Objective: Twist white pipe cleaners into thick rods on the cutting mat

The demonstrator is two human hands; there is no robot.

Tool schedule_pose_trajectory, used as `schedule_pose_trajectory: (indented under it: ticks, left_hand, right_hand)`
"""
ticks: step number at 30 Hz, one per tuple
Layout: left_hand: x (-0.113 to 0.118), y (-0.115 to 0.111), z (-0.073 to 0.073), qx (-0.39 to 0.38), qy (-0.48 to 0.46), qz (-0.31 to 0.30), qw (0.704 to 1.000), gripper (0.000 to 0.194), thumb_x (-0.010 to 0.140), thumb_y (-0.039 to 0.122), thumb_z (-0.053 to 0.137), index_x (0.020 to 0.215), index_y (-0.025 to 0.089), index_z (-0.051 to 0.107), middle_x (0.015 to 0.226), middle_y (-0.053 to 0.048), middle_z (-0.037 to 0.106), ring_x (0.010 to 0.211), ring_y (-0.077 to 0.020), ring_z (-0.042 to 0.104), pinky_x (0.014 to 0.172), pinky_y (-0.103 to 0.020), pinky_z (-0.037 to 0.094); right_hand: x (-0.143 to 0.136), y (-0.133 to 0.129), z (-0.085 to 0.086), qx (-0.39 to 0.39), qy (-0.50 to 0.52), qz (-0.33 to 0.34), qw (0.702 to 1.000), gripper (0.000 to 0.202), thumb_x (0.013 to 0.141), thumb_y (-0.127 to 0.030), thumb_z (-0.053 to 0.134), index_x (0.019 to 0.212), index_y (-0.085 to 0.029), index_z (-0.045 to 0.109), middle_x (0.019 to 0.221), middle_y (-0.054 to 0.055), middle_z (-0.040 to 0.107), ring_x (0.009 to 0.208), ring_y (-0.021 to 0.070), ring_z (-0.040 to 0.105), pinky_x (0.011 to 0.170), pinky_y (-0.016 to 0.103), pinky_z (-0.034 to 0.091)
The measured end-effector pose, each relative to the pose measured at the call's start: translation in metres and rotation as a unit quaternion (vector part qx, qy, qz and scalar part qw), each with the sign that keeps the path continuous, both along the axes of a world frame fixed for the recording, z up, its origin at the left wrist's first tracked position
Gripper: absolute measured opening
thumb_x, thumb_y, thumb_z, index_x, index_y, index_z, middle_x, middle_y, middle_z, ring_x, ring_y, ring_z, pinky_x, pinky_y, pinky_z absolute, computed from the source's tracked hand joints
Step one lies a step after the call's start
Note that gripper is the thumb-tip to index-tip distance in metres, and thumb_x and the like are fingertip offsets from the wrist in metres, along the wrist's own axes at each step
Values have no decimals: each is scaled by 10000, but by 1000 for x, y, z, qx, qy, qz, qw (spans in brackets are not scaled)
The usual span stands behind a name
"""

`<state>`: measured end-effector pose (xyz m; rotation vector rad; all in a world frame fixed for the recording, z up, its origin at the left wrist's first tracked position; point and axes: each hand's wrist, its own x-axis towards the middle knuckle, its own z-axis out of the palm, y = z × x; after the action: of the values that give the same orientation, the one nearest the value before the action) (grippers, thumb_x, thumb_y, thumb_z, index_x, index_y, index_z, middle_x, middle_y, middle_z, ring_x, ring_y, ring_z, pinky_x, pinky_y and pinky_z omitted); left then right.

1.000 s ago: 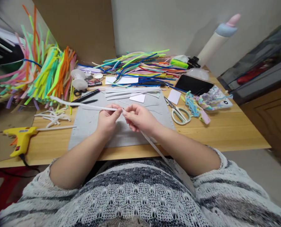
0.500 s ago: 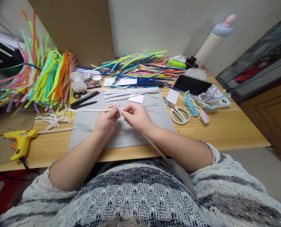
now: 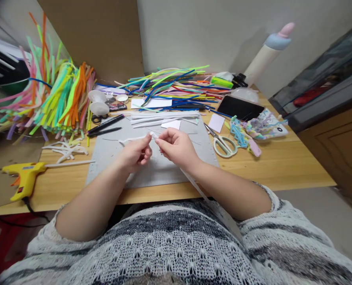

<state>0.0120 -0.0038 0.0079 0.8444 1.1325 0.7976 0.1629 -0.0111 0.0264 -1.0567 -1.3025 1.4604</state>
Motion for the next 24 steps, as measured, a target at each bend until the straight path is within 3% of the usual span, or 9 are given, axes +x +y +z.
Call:
schedule_pose_trajectory:
  ticks: [4, 8, 10, 12, 15, 20, 24]
  left_hand:
    - [1, -7, -2, 222, 199, 115, 947, 491, 700, 557, 643, 450, 154, 516, 386, 30, 408, 382, -74, 358, 428, -230, 264]
    - [-1, -5, -2, 357, 215, 226, 881, 286, 623, 395, 770, 719, 190, 594, 589, 47, 474, 556, -95, 409, 544, -219, 307]
    - [-3, -1, -1, 414, 204, 217, 860, 310, 607, 315, 790, 849, 211, 627, 796, 9, 571, 751, -130, 500, 663, -222, 358]
    - [-4, 1, 0, 435, 179, 149, 870, 185, 681, 287, 732, 826, 202, 654, 914, -29, 612, 882, -162, 531, 760, -241, 374]
    - [-3, 0, -1, 405, 143, 75, 900, 136, 788, 300, 615, 739, 178, 650, 742, -25, 617, 715, -145, 543, 680, -248, 390]
    - [-1, -6, -3, 412, 148, 91, 894, 159, 775, 312, 631, 696, 175, 650, 640, 1, 582, 601, -113, 480, 591, -237, 357]
    - [-2, -4, 3, 355, 76, 52, 930, 199, 745, 335, 664, 645, 165, 639, 600, 5, 576, 574, -103, 478, 570, -232, 364]
  right_hand:
    - [1, -3, 2, 19, -39, -20, 999, 246, 726, -344, 667, 707, -168, 497, 461, -64, 517, 348, 38, 413, 330, 156, 289]
    - [0, -4, 0, 25, -56, -27, 998, 228, 727, -331, 657, 698, -169, 499, 477, -59, 517, 371, 40, 427, 349, 162, 296]
    - [0, -3, 0, 22, -59, -19, 998, 223, 728, -327, 652, 693, -171, 496, 474, -61, 511, 371, 40, 421, 354, 164, 294]
    - [0, -2, 0, 22, -60, -12, 998, 225, 729, -332, 651, 693, -172, 497, 472, -61, 509, 371, 41, 415, 357, 167, 292]
    - [1, -1, -2, 31, -67, -14, 997, 234, 733, -349, 652, 696, -171, 504, 476, -57, 510, 379, 45, 422, 358, 168, 293]
    - [-2, -3, -8, 53, -82, -48, 994, 248, 735, -370, 659, 706, -166, 521, 490, -52, 517, 382, 41, 422, 351, 160, 295]
    - [2, -3, -2, -36, 17, 6, 999, 260, 711, -350, 684, 719, -166, 501, 468, -66, 508, 318, 25, 359, 299, 141, 225]
